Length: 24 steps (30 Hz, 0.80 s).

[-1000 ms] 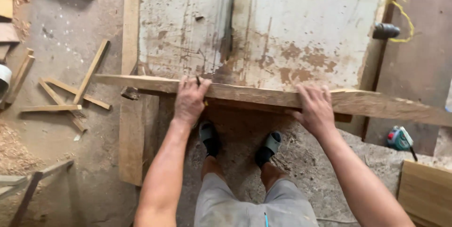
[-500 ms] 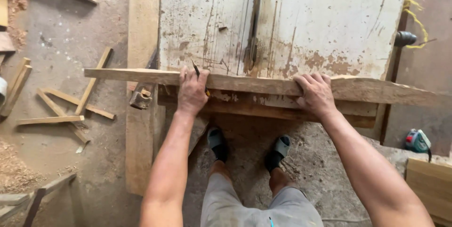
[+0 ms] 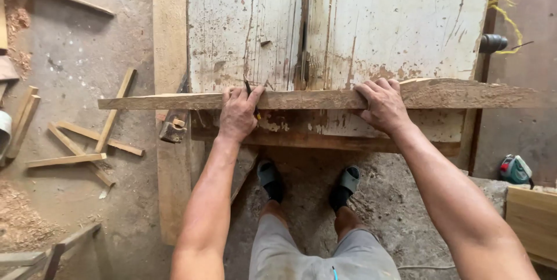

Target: Measuring, marking, and cutting a piece of wood using a table saw.

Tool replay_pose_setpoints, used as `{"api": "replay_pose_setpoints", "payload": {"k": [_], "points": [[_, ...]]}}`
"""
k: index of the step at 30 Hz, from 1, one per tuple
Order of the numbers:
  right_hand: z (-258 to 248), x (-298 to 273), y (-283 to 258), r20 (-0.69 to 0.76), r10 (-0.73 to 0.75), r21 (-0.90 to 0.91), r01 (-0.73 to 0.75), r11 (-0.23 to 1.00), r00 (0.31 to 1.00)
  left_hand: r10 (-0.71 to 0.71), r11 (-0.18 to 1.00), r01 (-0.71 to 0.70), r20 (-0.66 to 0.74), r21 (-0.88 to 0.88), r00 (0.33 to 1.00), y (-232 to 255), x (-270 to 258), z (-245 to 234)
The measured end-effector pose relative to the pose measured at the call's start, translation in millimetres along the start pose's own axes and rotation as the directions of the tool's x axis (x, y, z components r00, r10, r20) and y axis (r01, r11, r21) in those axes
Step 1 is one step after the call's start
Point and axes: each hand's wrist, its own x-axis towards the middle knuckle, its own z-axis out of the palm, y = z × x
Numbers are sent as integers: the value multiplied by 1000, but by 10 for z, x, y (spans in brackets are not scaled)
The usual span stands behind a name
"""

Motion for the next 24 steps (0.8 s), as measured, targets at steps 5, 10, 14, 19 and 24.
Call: {"api": "replay_pose_setpoints", "payload": {"k": [5, 10, 14, 19, 24], "points": [[-24, 66, -21, -16, 21, 2, -20, 1000, 1000, 5, 999, -4, -20, 40, 1000, -53, 184, -15], [-37, 134, -9, -39, 49, 47, -47, 998, 998, 23, 999, -23, -2, 24, 1000, -80, 342, -79], [-8, 213, 58, -53, 54, 35, -53, 998, 997, 20, 999, -20, 6, 27, 1000, -142, 450, -31], [-26, 263, 76, -66, 48, 55, -44, 998, 997, -22, 999, 19, 62, 39, 998, -219, 513, 32], [69, 356, 184, -62, 50, 21, -49, 999, 997, 24, 997, -25, 15, 79, 1000, -282, 594, 110]]}}
